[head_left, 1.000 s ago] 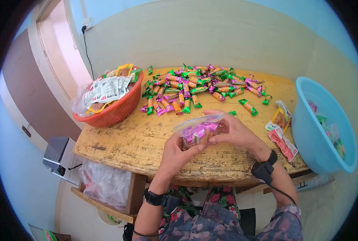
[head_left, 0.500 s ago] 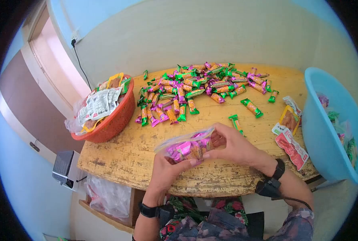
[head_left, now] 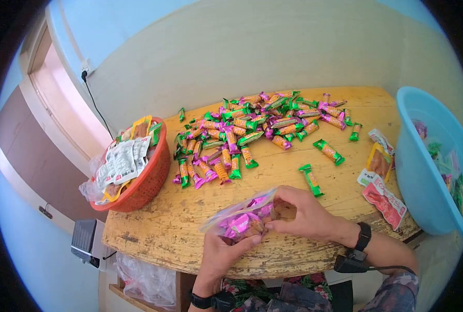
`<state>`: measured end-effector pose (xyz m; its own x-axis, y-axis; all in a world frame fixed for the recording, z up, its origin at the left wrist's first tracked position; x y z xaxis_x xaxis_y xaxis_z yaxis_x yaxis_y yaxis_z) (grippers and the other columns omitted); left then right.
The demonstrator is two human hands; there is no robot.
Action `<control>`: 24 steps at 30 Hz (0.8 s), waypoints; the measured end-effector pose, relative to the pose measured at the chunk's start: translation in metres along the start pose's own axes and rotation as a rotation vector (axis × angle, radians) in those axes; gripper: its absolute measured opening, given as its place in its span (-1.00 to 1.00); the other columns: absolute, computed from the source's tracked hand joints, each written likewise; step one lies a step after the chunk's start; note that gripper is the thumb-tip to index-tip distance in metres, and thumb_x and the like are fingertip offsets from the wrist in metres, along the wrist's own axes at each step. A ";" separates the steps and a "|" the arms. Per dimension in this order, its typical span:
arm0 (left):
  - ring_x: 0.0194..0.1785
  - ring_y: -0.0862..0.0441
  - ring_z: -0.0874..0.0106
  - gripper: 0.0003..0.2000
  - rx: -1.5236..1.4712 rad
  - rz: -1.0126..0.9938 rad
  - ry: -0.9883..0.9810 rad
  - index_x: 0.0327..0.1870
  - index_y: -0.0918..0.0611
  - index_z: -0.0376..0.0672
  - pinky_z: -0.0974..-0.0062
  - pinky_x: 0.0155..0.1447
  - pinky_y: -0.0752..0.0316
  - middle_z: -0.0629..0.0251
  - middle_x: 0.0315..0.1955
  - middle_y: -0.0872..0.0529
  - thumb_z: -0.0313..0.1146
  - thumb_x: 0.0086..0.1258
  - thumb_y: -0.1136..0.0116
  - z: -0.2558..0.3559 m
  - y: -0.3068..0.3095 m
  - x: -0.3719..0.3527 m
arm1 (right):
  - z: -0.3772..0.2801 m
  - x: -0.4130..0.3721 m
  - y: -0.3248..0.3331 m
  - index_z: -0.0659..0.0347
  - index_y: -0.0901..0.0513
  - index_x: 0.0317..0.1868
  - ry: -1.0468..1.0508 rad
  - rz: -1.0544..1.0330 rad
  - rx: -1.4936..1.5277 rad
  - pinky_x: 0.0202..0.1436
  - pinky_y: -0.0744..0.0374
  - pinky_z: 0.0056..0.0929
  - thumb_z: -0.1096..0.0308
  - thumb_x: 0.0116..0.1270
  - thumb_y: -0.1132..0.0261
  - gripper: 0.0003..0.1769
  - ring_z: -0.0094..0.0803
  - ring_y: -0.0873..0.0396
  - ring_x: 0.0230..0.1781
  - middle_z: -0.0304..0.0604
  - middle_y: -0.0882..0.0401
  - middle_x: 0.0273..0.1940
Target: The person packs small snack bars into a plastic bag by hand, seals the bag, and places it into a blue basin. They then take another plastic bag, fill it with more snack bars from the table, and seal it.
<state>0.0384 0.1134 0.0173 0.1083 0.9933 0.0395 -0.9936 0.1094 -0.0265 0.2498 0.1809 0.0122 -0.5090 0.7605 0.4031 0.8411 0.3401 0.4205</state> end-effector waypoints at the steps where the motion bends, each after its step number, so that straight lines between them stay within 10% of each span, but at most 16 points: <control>1: 0.26 -0.69 0.40 -0.30 0.025 -0.008 -0.007 0.44 -0.52 -0.41 0.33 0.40 -0.61 0.16 0.24 -0.72 -0.58 0.25 -0.58 -0.005 0.002 0.000 | -0.002 0.000 0.000 0.29 -0.62 0.20 0.005 -0.002 -0.020 0.03 -0.70 -0.26 0.21 0.22 -0.63 -0.39 -0.23 -0.72 -0.08 -0.03 -0.69 -0.05; 12: 0.26 -0.67 0.44 -0.26 0.018 0.012 0.077 0.39 -0.53 -0.31 0.38 0.38 -0.60 0.21 0.17 -0.74 -0.52 0.16 -0.68 -0.003 0.000 -0.004 | -0.014 -0.001 0.000 0.26 -0.57 0.17 -0.065 -0.038 0.328 0.04 -0.59 -0.37 0.38 0.26 -0.46 -0.52 -0.50 -0.55 -0.11 -0.23 -0.61 -0.11; 15: 0.23 -0.68 0.45 -0.27 0.076 0.045 -0.057 0.38 -0.52 -0.30 0.41 0.34 -0.61 0.20 0.16 -0.75 -0.50 0.16 -0.68 0.003 -0.006 -0.003 | -0.008 -0.003 0.005 0.28 -0.47 0.40 -0.216 -0.219 0.374 0.45 -0.52 -0.30 0.46 0.33 -0.48 -0.35 -0.40 -0.55 0.33 -0.15 -0.58 0.23; 24: 0.14 -0.72 0.51 -0.38 0.227 0.079 -0.059 0.27 -0.60 -0.29 0.46 0.26 -0.62 0.26 0.05 -0.81 -0.46 0.19 -0.68 0.012 -0.011 -0.004 | -0.014 -0.001 0.002 0.28 -0.51 0.29 -0.152 -0.217 0.278 0.39 -0.54 -0.33 0.53 0.30 -0.46 -0.44 -0.43 -0.57 0.22 -0.17 -0.58 0.14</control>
<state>0.0480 0.1076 0.0297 0.0345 0.9939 0.1044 -0.9812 0.0138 0.1926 0.2494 0.1727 0.0234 -0.6654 0.7206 0.1952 0.7449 0.6234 0.2377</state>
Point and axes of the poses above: each hand's wrist, its own x-axis towards the middle knuckle, its own y-axis out of the back of the hand, z = x × y, the point moved 3 cm from there along x, towards the middle knuckle
